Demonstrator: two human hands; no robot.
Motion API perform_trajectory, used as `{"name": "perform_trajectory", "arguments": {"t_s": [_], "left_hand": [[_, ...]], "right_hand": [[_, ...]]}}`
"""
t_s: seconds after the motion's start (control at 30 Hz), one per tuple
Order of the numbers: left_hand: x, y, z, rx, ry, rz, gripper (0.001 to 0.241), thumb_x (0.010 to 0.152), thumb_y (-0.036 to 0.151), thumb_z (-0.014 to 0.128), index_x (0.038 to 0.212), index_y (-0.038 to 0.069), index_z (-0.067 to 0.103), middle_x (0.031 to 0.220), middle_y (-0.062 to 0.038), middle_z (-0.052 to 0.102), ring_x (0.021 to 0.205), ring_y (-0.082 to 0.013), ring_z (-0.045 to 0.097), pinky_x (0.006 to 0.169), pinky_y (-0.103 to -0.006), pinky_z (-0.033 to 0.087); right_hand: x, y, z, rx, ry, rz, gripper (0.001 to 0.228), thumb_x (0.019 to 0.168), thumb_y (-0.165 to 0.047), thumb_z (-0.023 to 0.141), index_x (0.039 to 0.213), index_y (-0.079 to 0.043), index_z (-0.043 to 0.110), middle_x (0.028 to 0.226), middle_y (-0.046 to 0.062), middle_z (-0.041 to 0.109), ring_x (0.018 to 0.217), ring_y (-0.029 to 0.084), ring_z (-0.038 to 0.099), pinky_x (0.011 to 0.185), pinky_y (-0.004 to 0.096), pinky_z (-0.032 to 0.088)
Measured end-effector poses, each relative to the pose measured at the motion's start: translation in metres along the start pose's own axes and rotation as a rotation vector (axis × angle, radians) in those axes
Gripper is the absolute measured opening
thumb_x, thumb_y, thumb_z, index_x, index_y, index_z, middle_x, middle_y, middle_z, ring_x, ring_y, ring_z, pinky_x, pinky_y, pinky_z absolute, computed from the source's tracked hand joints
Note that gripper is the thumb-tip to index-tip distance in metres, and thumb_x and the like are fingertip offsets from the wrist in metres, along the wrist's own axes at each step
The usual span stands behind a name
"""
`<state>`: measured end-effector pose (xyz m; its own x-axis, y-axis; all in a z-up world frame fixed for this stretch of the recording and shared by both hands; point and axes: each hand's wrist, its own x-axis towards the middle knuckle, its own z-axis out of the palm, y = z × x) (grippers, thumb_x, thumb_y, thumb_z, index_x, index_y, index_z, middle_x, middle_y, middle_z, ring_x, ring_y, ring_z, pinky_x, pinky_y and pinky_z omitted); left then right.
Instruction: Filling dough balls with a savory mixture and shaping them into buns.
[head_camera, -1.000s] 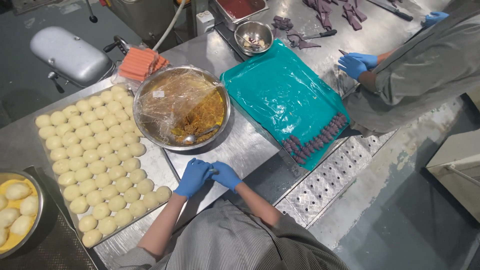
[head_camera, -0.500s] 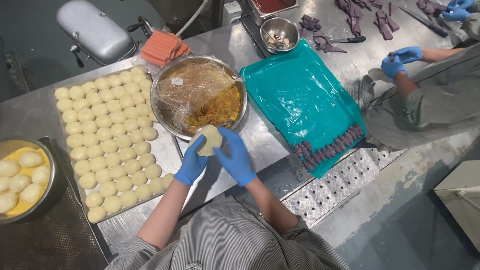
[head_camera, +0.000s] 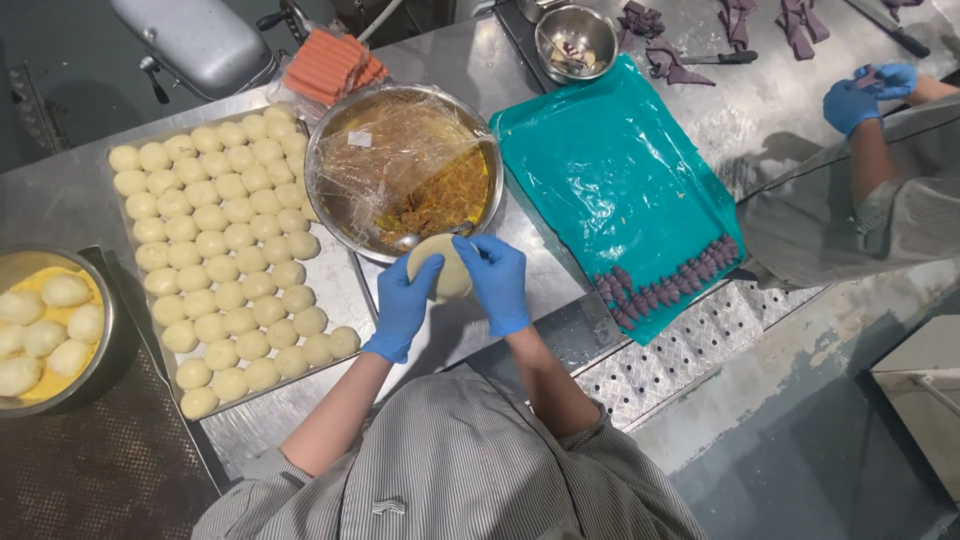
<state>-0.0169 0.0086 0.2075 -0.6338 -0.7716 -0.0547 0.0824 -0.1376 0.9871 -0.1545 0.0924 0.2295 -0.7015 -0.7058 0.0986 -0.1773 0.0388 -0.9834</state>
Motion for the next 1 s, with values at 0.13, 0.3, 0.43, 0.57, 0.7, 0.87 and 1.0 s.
{"name": "perform_trajectory", "arguments": {"t_s": [0.13,0.3,0.43,0.57,0.7,0.87,1.0], "left_hand": [[0.004,-0.013,-0.015,0.095,0.118,0.187,0.041,0.095,0.031,0.074,0.113,-0.005,0.074,0.099,-0.008,0.078,0.089,-0.0099,0.069,0.079,-0.0286,0.058],[0.022,0.038,-0.036,-0.574,-0.659,0.066,0.058,0.093,0.046,0.076,0.123,-0.004,0.072,0.116,-0.014,0.074,0.107,-0.0216,0.069,0.096,-0.0371,0.056],[0.002,0.122,-0.004,-0.79,-0.953,0.182,0.1,0.077,0.069,0.073,0.15,0.007,0.044,0.152,-0.008,0.048,0.139,-0.0185,0.05,0.116,-0.0329,0.04],[-0.007,0.067,-0.021,-0.554,-0.726,-0.13,0.081,0.092,0.023,0.081,0.154,0.002,0.034,0.144,-0.012,0.053,0.133,-0.0237,0.057,0.113,-0.0404,0.048],[-0.011,0.073,-0.031,-0.474,-0.579,-0.4,0.071,0.09,0.018,0.071,0.153,-0.002,0.044,0.144,-0.015,0.059,0.127,-0.0234,0.061,0.108,-0.0375,0.05],[-0.029,-0.023,-0.042,-0.691,-0.217,-0.547,0.065,0.085,0.01,0.068,0.146,0.0,0.047,0.136,-0.016,0.063,0.118,-0.0271,0.066,0.101,-0.039,0.053],[-0.064,-0.067,-0.047,-0.462,-0.12,-0.428,0.046,0.091,0.008,0.064,0.134,-0.005,0.057,0.127,-0.02,0.066,0.114,-0.0332,0.065,0.098,-0.0436,0.054]], "right_hand": [[-0.015,-0.047,0.0,0.031,0.178,-0.227,0.019,0.095,-0.012,0.079,0.087,0.002,0.069,0.074,0.004,0.059,0.067,0.007,0.052,0.058,0.028,0.043],[-0.033,-0.105,-0.023,-0.247,0.005,-0.721,0.016,0.085,-0.017,0.085,0.087,-0.005,0.074,0.071,0.005,0.061,0.058,0.016,0.058,0.053,0.031,0.043],[-0.019,-0.13,-0.019,-0.459,-0.122,-0.868,0.016,0.085,-0.018,0.085,0.099,-0.012,0.079,0.083,0.006,0.072,0.065,0.021,0.066,0.055,0.032,0.048],[0.002,-0.103,-0.023,-0.766,-0.088,-1.043,0.03,0.08,-0.01,0.077,0.11,-0.013,0.082,0.09,0.008,0.076,0.077,0.022,0.07,0.058,0.029,0.049],[0.019,-0.046,-0.022,-0.17,-0.127,-0.124,0.016,0.092,-0.015,0.082,0.105,-0.005,0.081,0.088,0.008,0.074,0.077,0.014,0.066,0.068,0.027,0.052],[-0.019,-0.04,0.016,-0.14,-0.003,-0.066,0.039,0.106,-0.019,0.059,0.144,-0.008,0.063,0.129,0.013,0.064,0.113,0.017,0.066,0.094,0.029,0.053],[-0.043,0.004,0.052,-0.473,-0.208,-0.505,0.062,0.095,-0.033,0.066,0.148,-0.004,0.049,0.148,0.016,0.052,0.14,0.032,0.049,0.117,0.045,0.038]]}}
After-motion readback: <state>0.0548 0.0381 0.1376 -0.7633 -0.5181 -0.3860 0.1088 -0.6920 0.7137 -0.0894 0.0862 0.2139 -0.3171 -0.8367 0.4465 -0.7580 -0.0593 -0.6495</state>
